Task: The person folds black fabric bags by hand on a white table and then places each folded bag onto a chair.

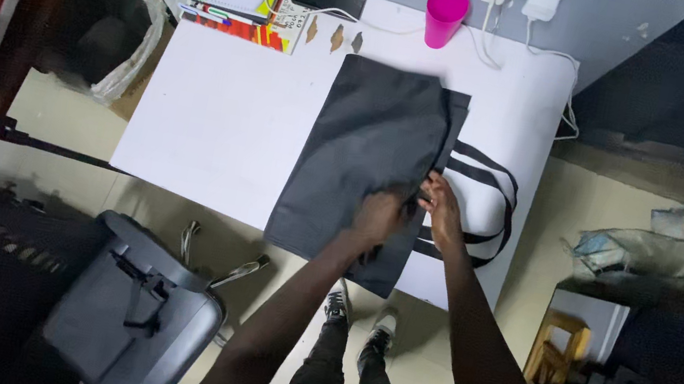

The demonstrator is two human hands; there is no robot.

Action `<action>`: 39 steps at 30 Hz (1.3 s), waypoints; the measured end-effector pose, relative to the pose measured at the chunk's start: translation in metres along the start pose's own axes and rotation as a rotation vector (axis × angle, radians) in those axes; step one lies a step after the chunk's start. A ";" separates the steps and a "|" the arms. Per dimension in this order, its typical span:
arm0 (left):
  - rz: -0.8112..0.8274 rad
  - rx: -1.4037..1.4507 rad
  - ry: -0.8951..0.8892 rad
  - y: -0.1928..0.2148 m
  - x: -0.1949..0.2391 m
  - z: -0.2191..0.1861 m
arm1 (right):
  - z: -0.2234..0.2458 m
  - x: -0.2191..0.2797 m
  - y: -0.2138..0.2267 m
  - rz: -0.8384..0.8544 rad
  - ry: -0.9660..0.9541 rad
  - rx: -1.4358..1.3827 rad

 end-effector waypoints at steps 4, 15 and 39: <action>0.135 -0.024 -0.012 0.006 0.018 -0.012 | -0.010 -0.011 0.011 -0.176 0.049 0.334; -0.043 -0.378 0.233 0.100 0.053 0.066 | 0.038 0.012 0.005 -0.490 0.107 0.788; -0.061 -0.404 -0.291 0.071 0.066 0.180 | 0.049 0.062 0.008 0.682 0.667 1.485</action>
Point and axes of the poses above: each hand's wrist, its own x-axis away from the middle knuckle, its own y-axis out of the back of the hand, z = x × y, the point moved 7 cm from there along -x, towards the middle knuckle, and after that the axes turned 13 degrees about y, right-handed, at the moved point
